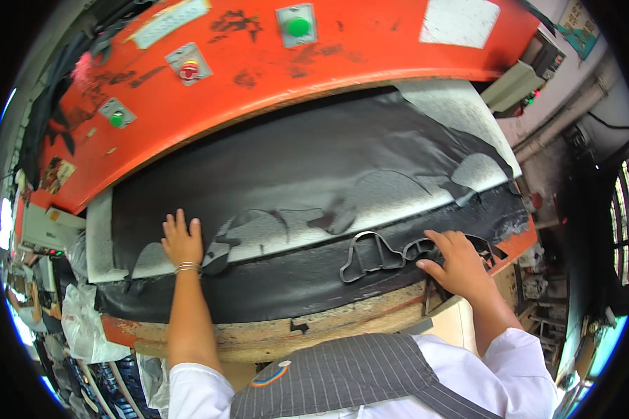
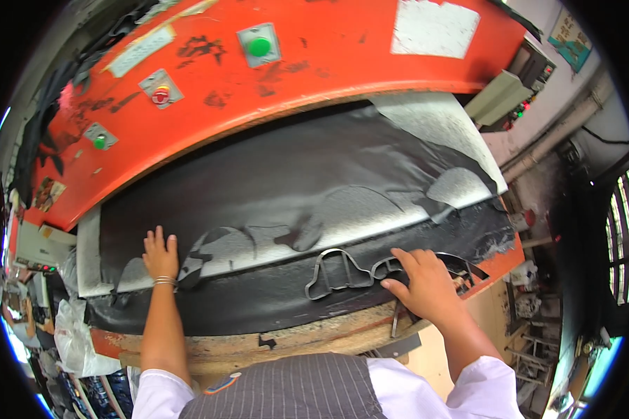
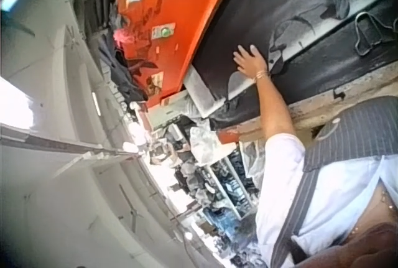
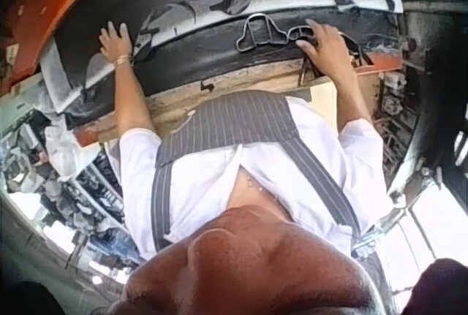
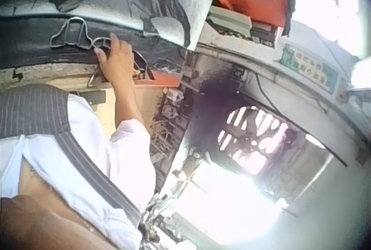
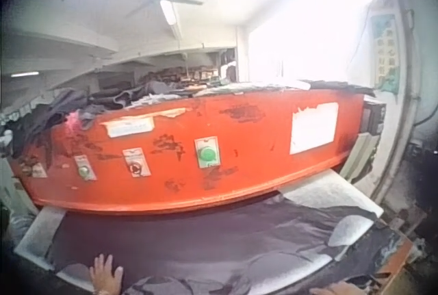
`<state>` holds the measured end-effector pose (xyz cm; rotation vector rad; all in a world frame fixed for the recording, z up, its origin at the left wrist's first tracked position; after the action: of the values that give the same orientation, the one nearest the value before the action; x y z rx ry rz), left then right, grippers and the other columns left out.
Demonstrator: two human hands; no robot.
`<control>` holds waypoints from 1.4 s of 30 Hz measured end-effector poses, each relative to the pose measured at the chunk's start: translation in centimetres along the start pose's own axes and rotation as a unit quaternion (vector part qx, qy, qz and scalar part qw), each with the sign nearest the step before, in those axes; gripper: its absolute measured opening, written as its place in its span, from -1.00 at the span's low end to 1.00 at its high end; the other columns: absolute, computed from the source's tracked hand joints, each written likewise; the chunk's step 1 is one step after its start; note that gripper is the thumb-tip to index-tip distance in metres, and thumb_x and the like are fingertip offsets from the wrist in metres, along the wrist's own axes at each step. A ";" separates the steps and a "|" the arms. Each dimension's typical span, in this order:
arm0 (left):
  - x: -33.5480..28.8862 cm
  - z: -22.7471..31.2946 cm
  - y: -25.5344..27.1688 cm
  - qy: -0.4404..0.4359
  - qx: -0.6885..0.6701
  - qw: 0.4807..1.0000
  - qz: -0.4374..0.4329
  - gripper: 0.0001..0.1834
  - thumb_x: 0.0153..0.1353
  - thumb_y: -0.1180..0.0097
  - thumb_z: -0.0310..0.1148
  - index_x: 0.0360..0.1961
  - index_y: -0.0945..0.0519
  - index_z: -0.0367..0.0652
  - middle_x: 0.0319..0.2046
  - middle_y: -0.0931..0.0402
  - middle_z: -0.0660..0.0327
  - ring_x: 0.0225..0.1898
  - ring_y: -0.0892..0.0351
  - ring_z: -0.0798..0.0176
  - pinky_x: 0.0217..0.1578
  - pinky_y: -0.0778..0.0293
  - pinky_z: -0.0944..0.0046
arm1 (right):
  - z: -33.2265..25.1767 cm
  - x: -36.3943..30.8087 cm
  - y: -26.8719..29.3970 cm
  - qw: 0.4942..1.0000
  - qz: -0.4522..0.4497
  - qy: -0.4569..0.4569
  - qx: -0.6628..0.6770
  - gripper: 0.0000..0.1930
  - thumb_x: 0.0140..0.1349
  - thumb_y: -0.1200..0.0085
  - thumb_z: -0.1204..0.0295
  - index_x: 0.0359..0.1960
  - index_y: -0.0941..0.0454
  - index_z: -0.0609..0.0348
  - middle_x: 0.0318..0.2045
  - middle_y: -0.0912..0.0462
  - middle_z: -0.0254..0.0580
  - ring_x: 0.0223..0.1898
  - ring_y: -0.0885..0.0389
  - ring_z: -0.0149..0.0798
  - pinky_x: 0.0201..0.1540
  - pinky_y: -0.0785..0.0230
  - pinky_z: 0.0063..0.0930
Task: Using a hydraulic press and metal dies to cut shoe components from sheets of leather.
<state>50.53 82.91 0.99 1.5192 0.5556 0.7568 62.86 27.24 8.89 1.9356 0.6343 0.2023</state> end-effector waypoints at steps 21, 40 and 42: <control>-0.8 -22.6 4.8 -0.332 -0.291 0.897 -0.015 -0.61 0.14 -0.21 -0.16 -0.04 -0.61 -0.10 0.12 -0.47 0.08 0.23 -0.34 -0.04 0.23 -0.16 -0.13 | 0.6 -6.4 -6.6 0.885 0.131 -0.358 -0.269 -0.65 0.11 -0.20 0.40 -0.13 -0.47 0.35 -0.24 -0.61 0.23 -0.11 -0.57 0.22 -0.09 -0.40 -0.05; 15.0 -42.0 -2.1 -0.189 -0.229 0.951 0.082 -0.54 0.25 0.00 -0.28 0.19 -0.42 -0.09 0.15 -0.47 0.14 0.29 -0.29 0.08 0.30 -0.09 -0.03 | -62.9 10.6 -23.8 0.876 0.117 0.453 -0.117 -0.73 -0.19 -0.32 0.41 -0.58 -0.41 0.12 -0.63 -0.36 -0.31 -0.51 -0.38 -0.19 -0.36 -0.25 -0.29; 15.1 -42.4 -2.2 -0.176 -0.251 0.949 0.073 -0.52 0.25 -0.01 -0.29 0.21 -0.39 -0.10 0.14 -0.47 0.14 0.29 -0.29 0.08 0.30 -0.10 -0.02 | -66.5 13.1 -27.7 0.860 0.087 0.498 -0.066 -0.77 -0.13 -0.33 0.40 -0.51 -0.48 0.09 -0.60 -0.40 -0.33 -0.45 -0.43 -0.20 -0.25 -0.31 -0.33</control>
<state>29.33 122.65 0.59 1.1827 -0.0239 0.6555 37.14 95.66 12.07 1.6519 1.0581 1.3837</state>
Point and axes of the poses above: each hand's wrist, its own x-axis towards the middle knuckle, its own y-axis out of the back of the hand, z = x × y, the point moved 10 cm from there along x, towards the middle knuckle
